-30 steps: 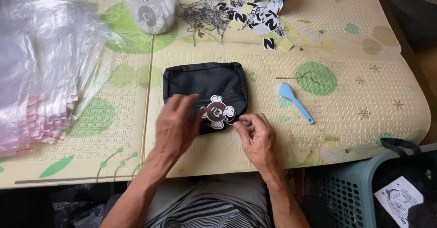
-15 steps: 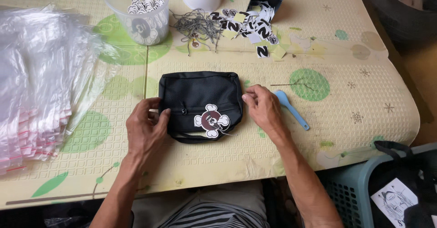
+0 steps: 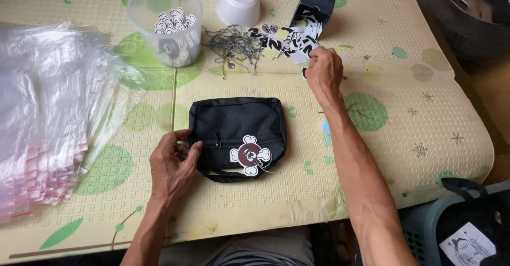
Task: The person attaches a chain with a cartoon bear charm to the zipper of a black mesh bag. They then place the decorated bag into a clear plastic zip-top bag and seal it.
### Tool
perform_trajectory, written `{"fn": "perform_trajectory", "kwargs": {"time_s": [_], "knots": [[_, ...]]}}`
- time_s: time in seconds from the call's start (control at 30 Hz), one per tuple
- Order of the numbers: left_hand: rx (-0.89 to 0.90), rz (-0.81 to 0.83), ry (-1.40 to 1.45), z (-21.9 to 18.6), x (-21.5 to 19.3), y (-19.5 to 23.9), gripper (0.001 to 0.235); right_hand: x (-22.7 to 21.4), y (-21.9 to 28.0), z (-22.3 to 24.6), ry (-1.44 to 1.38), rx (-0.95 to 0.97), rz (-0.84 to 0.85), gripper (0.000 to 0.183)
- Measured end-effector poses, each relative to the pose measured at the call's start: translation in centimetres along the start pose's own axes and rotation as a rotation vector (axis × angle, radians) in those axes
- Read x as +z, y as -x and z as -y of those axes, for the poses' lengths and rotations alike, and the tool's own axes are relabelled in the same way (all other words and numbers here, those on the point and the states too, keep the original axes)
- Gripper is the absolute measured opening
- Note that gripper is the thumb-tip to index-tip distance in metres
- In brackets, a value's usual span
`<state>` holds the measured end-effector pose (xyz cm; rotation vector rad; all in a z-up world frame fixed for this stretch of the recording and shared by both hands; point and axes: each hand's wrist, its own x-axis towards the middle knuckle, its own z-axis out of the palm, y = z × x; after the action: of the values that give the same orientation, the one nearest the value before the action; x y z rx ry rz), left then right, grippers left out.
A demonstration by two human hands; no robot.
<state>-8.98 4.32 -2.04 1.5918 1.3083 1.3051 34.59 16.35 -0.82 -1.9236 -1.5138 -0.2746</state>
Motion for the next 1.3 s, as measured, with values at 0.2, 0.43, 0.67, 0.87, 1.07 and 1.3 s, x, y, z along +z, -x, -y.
{"fn": "perform_trajectory", "kwargs": {"time_s": [0.2,0.43,0.67,0.87,1.07,1.3], "knots": [[-0.009,-0.019,0.007,0.3,0.2,0.0,0.032,0.4,-3.7,-5.1,0.008,0.215,-0.105,0.016],[-0.011,-0.025,0.01,0.5,0.4,0.0,0.033,1.2,-3.2,-4.8,0.066,0.256,0.097,0.019],[-0.003,-0.016,0.014,0.4,0.4,0.1,0.034,2.6,-2.7,-6.3,0.186,0.216,0.15,0.023],[0.01,-0.015,-0.003,0.6,0.3,0.2,0.033,0.1,-2.0,-3.4,0.065,0.176,0.196,0.025],[0.026,-0.006,-0.028,0.5,0.2,0.2,0.035,1.4,-2.4,-4.6,0.047,0.143,0.059,0.019],[0.011,-0.003,-0.032,0.2,0.1,0.2,0.035,-3.3,-2.6,-2.2,-0.445,0.174,-0.413,0.015]]}}
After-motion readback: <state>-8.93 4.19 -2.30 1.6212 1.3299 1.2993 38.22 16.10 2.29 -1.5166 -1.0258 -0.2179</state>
